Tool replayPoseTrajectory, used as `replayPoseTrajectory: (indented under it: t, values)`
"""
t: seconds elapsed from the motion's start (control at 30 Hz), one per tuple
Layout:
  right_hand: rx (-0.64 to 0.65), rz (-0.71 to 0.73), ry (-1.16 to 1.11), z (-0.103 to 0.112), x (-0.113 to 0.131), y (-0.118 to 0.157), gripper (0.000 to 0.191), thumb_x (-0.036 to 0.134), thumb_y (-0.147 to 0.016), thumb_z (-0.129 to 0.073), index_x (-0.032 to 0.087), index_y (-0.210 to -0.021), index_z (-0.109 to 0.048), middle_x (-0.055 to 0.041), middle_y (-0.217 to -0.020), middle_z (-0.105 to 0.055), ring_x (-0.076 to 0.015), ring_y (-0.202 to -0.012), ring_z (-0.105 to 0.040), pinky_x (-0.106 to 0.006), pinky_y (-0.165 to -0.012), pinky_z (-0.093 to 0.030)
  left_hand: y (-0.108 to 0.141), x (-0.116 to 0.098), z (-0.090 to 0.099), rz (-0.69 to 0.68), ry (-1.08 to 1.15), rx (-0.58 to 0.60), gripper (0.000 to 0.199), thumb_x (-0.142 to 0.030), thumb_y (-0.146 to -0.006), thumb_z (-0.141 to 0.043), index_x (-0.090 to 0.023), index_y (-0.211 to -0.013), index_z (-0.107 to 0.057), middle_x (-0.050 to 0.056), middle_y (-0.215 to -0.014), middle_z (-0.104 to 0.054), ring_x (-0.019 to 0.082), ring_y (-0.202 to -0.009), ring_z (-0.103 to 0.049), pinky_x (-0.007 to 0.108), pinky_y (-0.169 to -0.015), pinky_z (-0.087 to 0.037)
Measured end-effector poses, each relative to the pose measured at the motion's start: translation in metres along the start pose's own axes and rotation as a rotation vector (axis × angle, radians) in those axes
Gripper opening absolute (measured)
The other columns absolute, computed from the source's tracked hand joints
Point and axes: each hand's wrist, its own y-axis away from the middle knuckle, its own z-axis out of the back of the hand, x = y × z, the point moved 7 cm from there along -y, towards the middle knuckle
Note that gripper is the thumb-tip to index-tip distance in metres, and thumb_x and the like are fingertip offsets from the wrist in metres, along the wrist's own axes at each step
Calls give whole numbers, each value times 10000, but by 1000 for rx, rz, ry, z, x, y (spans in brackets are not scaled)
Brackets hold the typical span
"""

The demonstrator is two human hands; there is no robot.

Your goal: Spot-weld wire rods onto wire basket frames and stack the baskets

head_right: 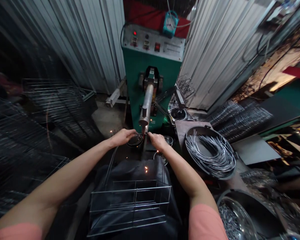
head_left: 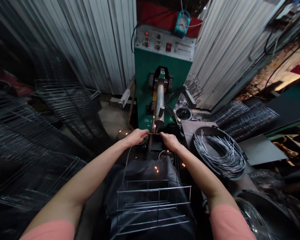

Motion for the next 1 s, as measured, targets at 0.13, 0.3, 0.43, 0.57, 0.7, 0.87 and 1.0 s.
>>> replayPoseTrajectory:
  t: [0.13,0.3,0.43,0.57,0.7,0.87,1.0]
  values:
    - [-4,-36,-69,-2,-6,-3,261,294,-952,-310,226,-1114,-503,-65,-970,-669,-188,-835,-618,-243,-630,-348,0,2,-1,39,-10,24,236,-270,-848,-418,-186,-936,-620,28,-730,-661,148,-668,-604,211,-614,-407]
    - [-40,-40,-251,-4,-12,-7,254,329,-956,-346,177,-911,-545,-37,-744,-630,-143,-678,-568,-214,-580,-299,-1,1,0,47,-8,24,218,-266,-850,-429,-178,-907,-620,39,-727,-660,156,-682,-609,219,-623,-412]
    - [-62,-47,-294,-2,-12,-6,242,320,-947,-375,175,-841,-537,-11,-670,-574,-122,-605,-508,-208,-548,-267,-1,0,2,55,4,12,200,-249,-841,-440,-179,-886,-623,33,-729,-661,154,-689,-607,217,-625,-413]
    - [-62,-69,-291,-3,-12,-6,235,318,-942,-384,179,-830,-536,-4,-644,-543,-119,-583,-484,-213,-542,-261,-2,-2,3,55,15,14,197,-234,-836,-443,-182,-883,-627,22,-749,-669,145,-697,-606,210,-644,-419]
    - [-94,-58,-374,-6,-16,-8,242,327,-923,-394,177,-780,-518,12,-626,-498,-115,-582,-454,-212,-558,-281,-2,-2,4,64,17,14,188,-210,-823,-457,-174,-880,-632,32,-772,-675,150,-710,-607,216,-669,-425]
    - [-47,-8,-834,-19,-27,-6,343,433,-892,-337,180,-681,-432,45,-574,-397,-99,-540,-394,-200,-531,-316,-2,-4,6,74,33,17,176,-211,-823,-462,-177,-855,-631,24,-748,-669,144,-689,-600,210,-653,-425]
    - [-29,-33,-1014,-30,-35,-6,353,495,-842,-372,188,-672,-409,55,-565,-374,-91,-508,-365,-198,-492,-305,-1,-4,6,104,45,30,175,-218,-825,-460,-174,-861,-625,11,-664,-640,135,-606,-580,208,-596,-421]
